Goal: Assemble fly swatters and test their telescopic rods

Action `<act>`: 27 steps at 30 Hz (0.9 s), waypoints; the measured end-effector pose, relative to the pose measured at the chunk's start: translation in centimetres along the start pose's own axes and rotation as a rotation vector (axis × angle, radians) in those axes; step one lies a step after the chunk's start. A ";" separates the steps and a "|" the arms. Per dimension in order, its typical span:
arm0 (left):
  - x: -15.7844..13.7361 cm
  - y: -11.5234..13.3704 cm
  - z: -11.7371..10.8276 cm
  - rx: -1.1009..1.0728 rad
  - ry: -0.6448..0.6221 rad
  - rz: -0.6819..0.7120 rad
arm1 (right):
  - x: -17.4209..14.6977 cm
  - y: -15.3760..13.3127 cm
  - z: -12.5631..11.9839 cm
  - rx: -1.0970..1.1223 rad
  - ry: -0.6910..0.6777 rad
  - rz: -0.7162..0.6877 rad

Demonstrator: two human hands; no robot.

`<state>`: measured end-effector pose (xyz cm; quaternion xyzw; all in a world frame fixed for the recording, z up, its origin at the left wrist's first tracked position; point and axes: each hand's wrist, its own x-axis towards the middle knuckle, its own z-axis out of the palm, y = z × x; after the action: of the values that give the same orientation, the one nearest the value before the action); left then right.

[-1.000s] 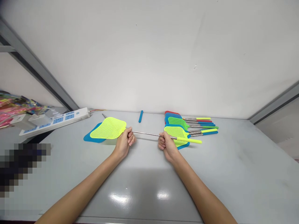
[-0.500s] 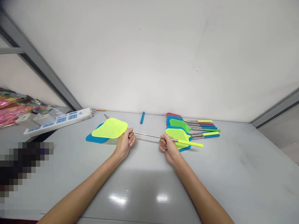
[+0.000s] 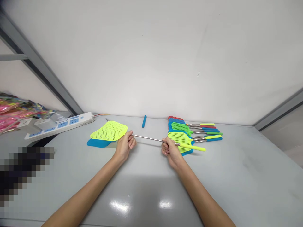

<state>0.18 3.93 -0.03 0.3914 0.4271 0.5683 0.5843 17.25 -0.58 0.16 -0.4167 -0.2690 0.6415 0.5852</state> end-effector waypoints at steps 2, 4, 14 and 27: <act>0.2 0.2 -0.3 0.001 0.016 0.018 | 0.0 -0.1 -0.1 0.006 0.004 -0.003; 0.4 0.4 -0.6 -0.002 0.035 0.038 | 0.1 -0.2 -0.3 0.014 0.011 -0.005; 0.1 -0.7 -0.4 0.058 0.079 0.105 | 0.7 0.5 -1.4 0.062 -0.005 0.044; -3.0 -1.7 1.5 0.315 -0.371 0.003 | -1.0 2.2 0.4 -0.060 -0.274 0.091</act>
<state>2.20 0.90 -0.99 0.5759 0.3952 0.4139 0.5838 15.70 -1.84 -1.29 -0.3546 -0.3462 0.7098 0.5005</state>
